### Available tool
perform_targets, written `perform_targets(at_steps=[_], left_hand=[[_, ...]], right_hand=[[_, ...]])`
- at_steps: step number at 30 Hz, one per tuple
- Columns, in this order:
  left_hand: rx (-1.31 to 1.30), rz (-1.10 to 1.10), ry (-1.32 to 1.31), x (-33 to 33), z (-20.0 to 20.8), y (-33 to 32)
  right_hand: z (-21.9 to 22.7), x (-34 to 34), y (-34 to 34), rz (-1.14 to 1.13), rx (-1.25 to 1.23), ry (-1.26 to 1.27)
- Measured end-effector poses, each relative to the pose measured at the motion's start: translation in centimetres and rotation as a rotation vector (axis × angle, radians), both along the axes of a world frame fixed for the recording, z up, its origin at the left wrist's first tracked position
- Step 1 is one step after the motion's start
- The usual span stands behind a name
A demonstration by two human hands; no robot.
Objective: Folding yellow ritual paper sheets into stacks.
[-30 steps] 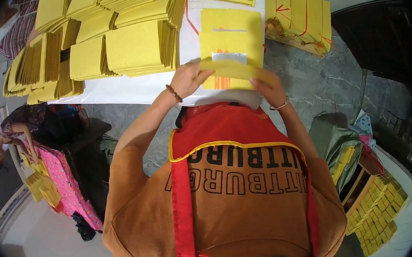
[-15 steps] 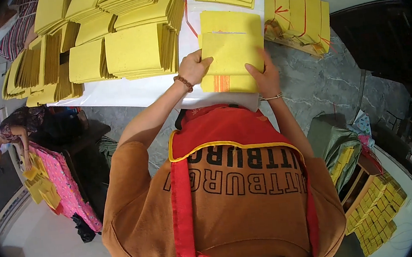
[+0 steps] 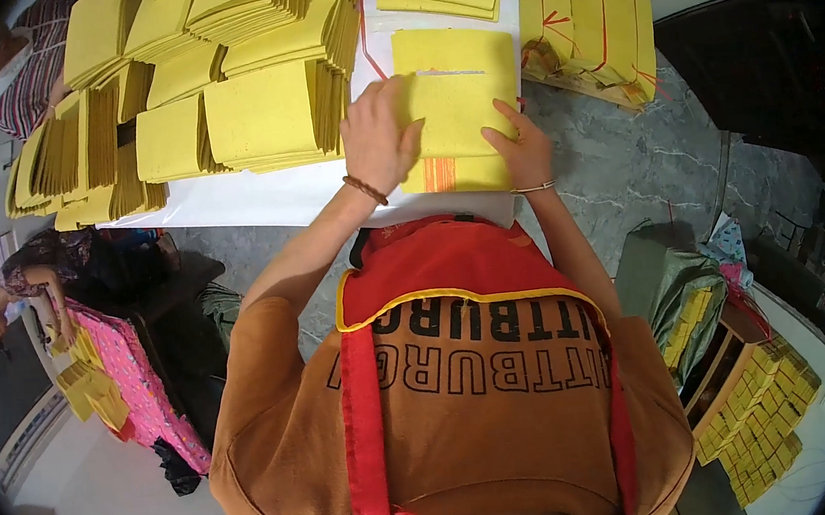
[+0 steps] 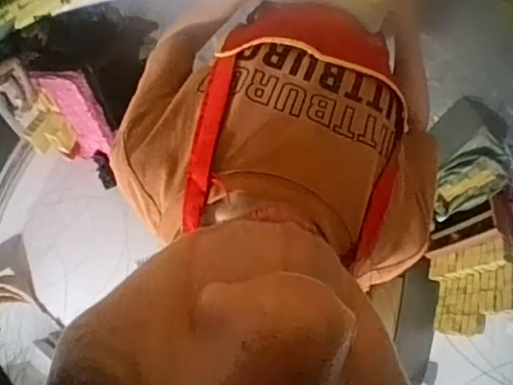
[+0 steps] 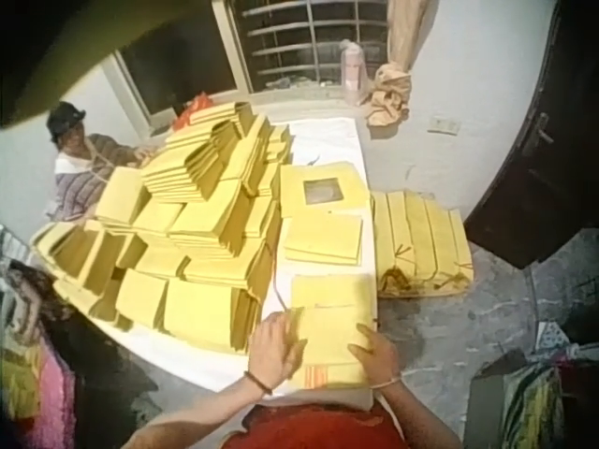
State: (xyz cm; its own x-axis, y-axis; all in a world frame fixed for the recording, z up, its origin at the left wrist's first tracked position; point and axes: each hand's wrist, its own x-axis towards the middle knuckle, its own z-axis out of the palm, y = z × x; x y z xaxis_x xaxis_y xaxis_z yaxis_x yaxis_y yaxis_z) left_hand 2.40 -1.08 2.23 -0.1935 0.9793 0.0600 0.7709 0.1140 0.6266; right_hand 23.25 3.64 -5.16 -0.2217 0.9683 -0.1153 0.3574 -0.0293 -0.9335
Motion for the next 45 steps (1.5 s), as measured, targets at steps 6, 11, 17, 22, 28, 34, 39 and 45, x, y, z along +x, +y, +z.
perform_targets(at_steps=[6,11,17,22,28,34,39,45], left_hand=[[0.125,-0.597,0.413,1.9,-3.5,-0.5],[0.058,-0.611,0.449,1.9,-4.3,-0.6],[0.084,-0.641,0.466,1.8,-4.2,-0.2],[0.174,-0.666,0.472,1.5,-3.5,0.3],[0.234,-0.707,0.647,2.9,-2.8,1.3],[0.271,-0.493,0.311,-0.1,6.2,6.6],[0.639,-0.349,0.54,-2.9,4.1,16.9],[0.169,-0.45,0.704,-4.2,-5.7,20.8]], right_hand=[[0.9,-0.4,-0.1,-0.007,0.12,-0.022],[4.6,-1.4,-1.9,-0.008,0.321,-0.522],[1.6,-0.1,-3.8,0.325,0.64,-0.698],[1.6,0.0,-3.8,0.345,0.57,-0.66],[1.0,1.8,-2.2,0.267,0.148,0.105],[0.4,2.2,-2.6,0.073,0.173,0.169],[1.1,1.8,-2.4,-0.036,0.183,0.215],[1.4,1.1,-2.1,0.021,0.262,0.1]])
